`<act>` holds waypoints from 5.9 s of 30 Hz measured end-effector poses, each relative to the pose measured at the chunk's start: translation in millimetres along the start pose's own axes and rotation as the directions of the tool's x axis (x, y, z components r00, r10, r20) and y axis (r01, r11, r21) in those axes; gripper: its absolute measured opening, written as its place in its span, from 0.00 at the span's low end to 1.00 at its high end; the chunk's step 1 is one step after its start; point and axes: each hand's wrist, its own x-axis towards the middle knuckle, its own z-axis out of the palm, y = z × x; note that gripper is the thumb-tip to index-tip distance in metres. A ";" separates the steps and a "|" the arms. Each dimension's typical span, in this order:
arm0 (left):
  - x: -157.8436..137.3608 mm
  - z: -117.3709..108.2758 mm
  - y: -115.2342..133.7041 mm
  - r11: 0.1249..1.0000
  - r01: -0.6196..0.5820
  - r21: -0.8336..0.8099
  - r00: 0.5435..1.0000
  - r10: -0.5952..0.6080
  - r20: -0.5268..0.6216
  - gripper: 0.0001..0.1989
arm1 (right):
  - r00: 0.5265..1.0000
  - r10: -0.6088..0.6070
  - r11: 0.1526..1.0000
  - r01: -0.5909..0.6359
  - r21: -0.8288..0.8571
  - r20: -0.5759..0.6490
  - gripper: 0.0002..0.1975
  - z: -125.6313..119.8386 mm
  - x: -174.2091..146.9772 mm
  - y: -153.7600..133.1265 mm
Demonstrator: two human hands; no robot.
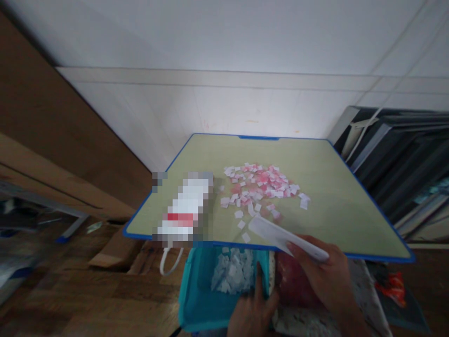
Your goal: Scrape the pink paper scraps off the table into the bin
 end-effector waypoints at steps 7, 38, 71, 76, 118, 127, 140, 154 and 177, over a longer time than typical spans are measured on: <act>-0.2 1.9 1.9 1.000 -0.004 -0.013 1.000 0.004 -0.002 0.46 | 1.000 -0.011 1.000 0.010 0.016 0.004 0.10 4.2 -2.2 -1.0; 0.3 6.5 0.0 1.000 -0.015 -0.025 0.998 0.013 -0.058 0.50 | 0.997 -0.062 0.994 0.057 -0.092 -0.045 0.10 -3.1 7.6 7.8; 0.5 9.5 0.0 1.000 0.004 -0.026 0.997 -0.006 -0.072 0.50 | 1.000 0.012 0.999 -0.012 -0.035 0.009 0.11 7.5 10.1 6.0; -0.3 10.7 0.4 1.000 0.013 -0.008 0.998 -0.013 -0.066 0.52 | 0.999 -0.021 0.999 0.020 -0.038 -0.024 0.11 8.2 6.5 2.4; -1.5 8.7 0.5 1.000 -0.010 0.002 0.993 0.010 -0.122 0.50 | 0.993 -0.070 0.993 0.060 0.105 0.092 0.12 33.1 32.6 -0.2; -1.5 9.2 1.3 1.000 0.004 0.008 0.996 -0.003 -0.094 0.51 | 0.991 -0.068 0.993 0.055 0.107 0.113 0.11 32.1 30.7 -4.5; -1.4 6.5 0.0 1.000 -0.021 0.020 0.996 0.022 -0.088 0.47 | 0.985 0.001 0.980 -0.036 0.196 0.173 0.11 33.9 25.4 1.9; -0.3 9.0 1.0 1.000 -0.007 0.028 0.994 0.010 -0.110 0.49 | 0.965 -0.049 0.976 -0.009 0.219 0.258 0.09 32.6 20.3 -0.8; -0.3 6.7 -0.1 1.000 -0.025 -0.014 0.996 0.024 -0.083 0.47 | 0.977 -0.202 0.973 0.193 0.125 0.061 0.11 60.6 101.0 -3.1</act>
